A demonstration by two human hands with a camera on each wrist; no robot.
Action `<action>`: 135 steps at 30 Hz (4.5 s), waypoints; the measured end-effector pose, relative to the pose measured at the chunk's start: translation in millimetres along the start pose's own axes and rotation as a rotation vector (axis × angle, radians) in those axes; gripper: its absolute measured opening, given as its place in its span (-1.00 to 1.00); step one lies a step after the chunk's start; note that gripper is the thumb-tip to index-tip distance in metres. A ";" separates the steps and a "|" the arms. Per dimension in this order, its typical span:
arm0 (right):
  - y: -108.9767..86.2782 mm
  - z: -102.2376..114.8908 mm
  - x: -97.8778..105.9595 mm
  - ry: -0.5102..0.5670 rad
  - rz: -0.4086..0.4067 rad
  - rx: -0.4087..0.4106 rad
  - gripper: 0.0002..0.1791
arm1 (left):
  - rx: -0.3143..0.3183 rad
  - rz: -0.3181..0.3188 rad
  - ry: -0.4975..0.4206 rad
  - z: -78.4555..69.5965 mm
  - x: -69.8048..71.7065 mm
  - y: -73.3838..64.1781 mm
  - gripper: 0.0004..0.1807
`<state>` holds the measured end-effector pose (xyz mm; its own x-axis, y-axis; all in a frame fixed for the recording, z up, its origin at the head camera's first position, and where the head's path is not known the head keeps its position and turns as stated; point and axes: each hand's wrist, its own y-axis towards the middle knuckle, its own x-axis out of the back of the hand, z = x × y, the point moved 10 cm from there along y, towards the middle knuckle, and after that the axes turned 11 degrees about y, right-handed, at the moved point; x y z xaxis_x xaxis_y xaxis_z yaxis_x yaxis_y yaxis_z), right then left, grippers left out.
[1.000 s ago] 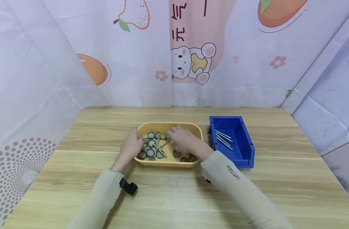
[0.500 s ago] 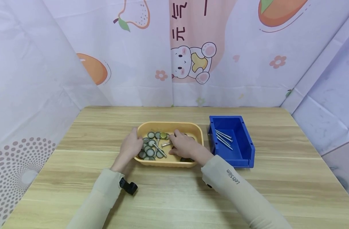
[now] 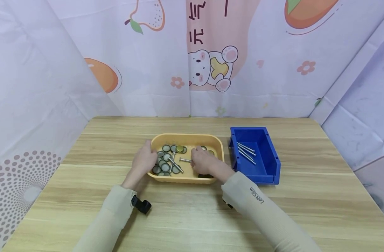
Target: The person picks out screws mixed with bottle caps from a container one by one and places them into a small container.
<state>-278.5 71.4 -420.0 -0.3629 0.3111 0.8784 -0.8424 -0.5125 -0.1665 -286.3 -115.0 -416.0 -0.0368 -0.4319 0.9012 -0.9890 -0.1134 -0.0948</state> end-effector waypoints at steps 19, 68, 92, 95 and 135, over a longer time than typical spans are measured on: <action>-3.5 2.3 7.5 -0.038 -0.115 0.082 -0.80 | 0.001 -0.001 -0.005 -0.3 -0.6 0.3 -0.52; -19.9 -6.2 39.1 0.601 -0.013 0.053 -0.82 | 0.015 0.000 -0.006 1.4 -0.8 -0.2 -0.51; -60.0 -50.1 127.1 0.506 -0.192 0.002 -0.77 | 0.008 -0.007 -0.011 0.3 0.6 0.7 -0.52; -65.8 -59.8 135.9 0.480 -0.228 -0.002 -0.79 | 0.005 -0.008 -0.013 0.2 0.5 1.2 -0.51; -81.8 -120.7 135.2 0.091 -0.209 -0.204 -0.73 | 0.011 -0.007 -0.023 0.8 0.1 0.0 -0.57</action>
<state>-306.7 252.0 -341.7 -0.1997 0.4681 0.8608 -0.9619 -0.2610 -0.0812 -286.2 -115.8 -416.2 -0.0268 -0.4514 0.8919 -0.9877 -0.1258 -0.0933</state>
